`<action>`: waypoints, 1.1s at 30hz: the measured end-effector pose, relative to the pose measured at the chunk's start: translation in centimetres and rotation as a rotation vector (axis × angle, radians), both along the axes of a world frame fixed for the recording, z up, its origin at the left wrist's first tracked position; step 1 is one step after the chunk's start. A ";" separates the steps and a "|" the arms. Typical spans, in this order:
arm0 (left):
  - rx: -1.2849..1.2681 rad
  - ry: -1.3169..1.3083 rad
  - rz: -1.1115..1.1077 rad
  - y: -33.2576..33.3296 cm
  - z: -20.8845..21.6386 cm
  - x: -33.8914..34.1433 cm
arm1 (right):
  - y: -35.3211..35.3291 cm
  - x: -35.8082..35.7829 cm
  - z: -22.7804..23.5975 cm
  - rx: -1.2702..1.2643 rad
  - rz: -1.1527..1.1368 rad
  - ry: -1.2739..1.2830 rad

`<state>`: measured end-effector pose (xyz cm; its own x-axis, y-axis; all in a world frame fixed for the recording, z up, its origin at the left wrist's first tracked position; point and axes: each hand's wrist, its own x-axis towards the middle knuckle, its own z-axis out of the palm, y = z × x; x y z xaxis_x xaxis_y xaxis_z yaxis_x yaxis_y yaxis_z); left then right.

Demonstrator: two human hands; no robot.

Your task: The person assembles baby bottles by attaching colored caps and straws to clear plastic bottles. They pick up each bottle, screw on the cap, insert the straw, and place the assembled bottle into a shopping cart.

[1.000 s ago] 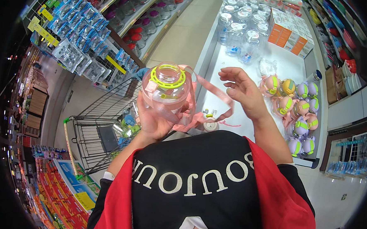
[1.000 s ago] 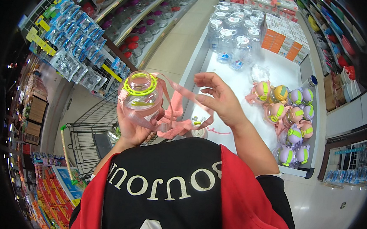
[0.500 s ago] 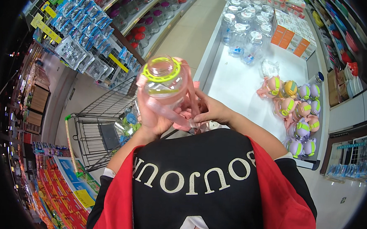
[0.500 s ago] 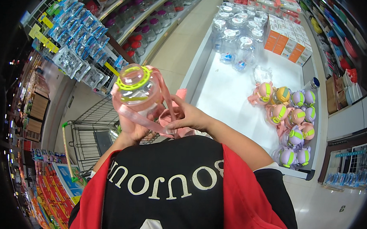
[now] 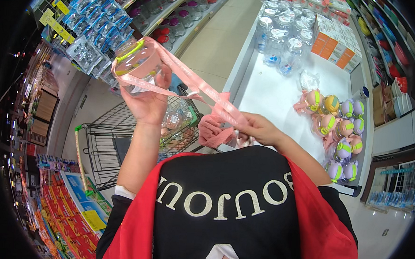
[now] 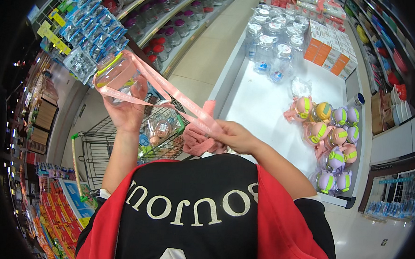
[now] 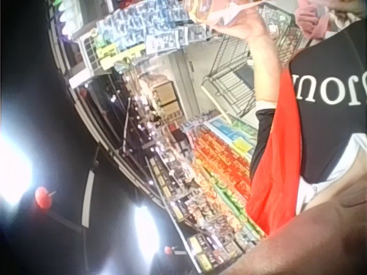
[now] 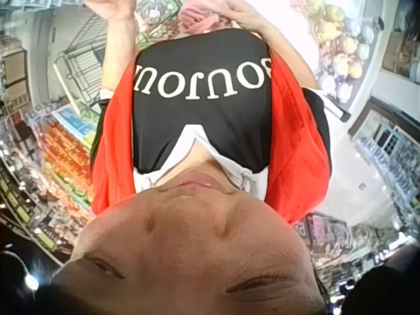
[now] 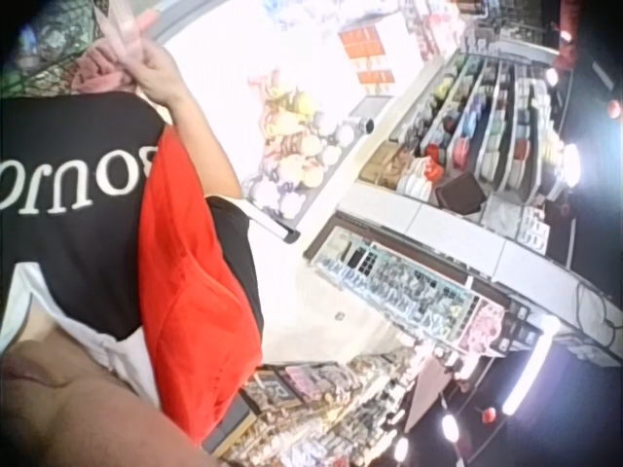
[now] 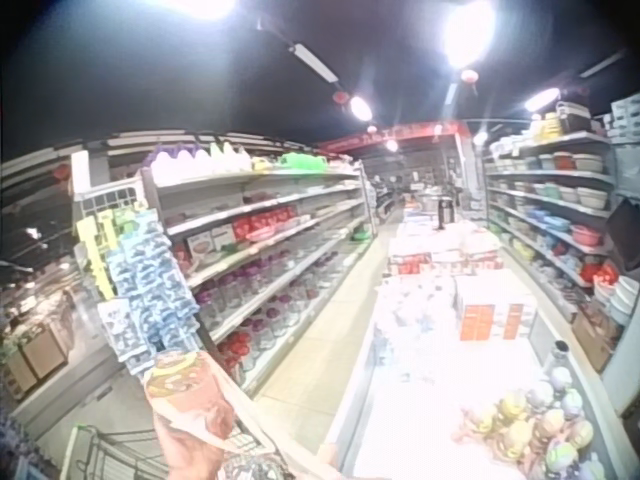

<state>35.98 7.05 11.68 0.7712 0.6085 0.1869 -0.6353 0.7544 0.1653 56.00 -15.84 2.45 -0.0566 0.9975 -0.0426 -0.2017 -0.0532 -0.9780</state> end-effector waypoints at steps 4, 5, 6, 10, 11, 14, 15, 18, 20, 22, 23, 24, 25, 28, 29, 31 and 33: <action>0.053 0.111 0.223 1.2 -0.9 -0.8 | -2.5 2.2 1.8 0.087 -0.241 -0.134; 0.050 0.149 0.278 1.3 -1.2 -0.8 | -3.6 3.1 2.9 0.023 -0.260 -0.191; 0.142 0.203 0.325 1.4 -1.5 -0.8 | -4.3 3.8 4.0 -0.003 -0.326 -0.290; 0.347 0.511 0.242 0.6 -2.8 0.0 | -5.2 6.6 9.2 0.438 -0.540 -0.601; 0.331 0.642 0.178 0.1 -2.9 0.2 | -5.6 7.1 10.7 0.572 -0.602 -0.608; 0.486 0.578 -0.233 -2.2 -3.9 1.3 | -4.2 8.4 14.7 0.937 -0.626 -0.784; 0.476 0.591 -0.289 -3.2 -4.3 1.6 | -3.4 8.7 15.8 1.014 -0.614 -0.776; 0.452 0.719 -0.464 -5.4 -4.9 2.2 | -1.3 8.4 17.7 1.015 -0.427 -0.250; 0.397 0.749 -0.572 -6.5 -5.1 2.1 | 0.2 8.1 18.5 0.890 -0.174 0.248; 0.385 0.761 -0.664 -7.1 -5.1 1.9 | 1.8 7.7 19.0 0.860 -0.102 0.413; 0.381 0.755 -0.716 -7.3 -5.1 1.7 | 2.2 7.0 18.5 0.836 -0.261 0.419; 0.342 0.718 -0.714 -7.4 -5.1 1.6 | 2.6 6.3 18.1 0.842 -0.362 0.378; 0.277 0.715 -0.700 -7.4 -5.1 1.4 | 2.9 5.3 17.3 0.803 -0.520 0.364; 0.104 0.536 -0.662 -7.4 -5.3 1.1 | 2.4 4.0 15.6 0.805 -0.330 0.067; 0.077 0.515 -0.645 -7.3 -5.4 1.1 | 2.3 3.4 14.9 0.813 -0.235 0.194; 0.025 0.500 -0.604 -7.3 -5.5 1.1 | 1.7 3.1 13.9 0.735 -0.099 0.330; 0.096 0.495 -0.583 -7.3 -5.7 1.1 | 1.5 3.2 13.5 0.640 -0.137 0.340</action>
<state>37.13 -0.26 6.03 0.9698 0.0762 -0.2318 0.0258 0.9126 0.4081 59.21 -14.37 15.94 0.1634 0.8205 0.5478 -0.4631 0.5540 -0.6918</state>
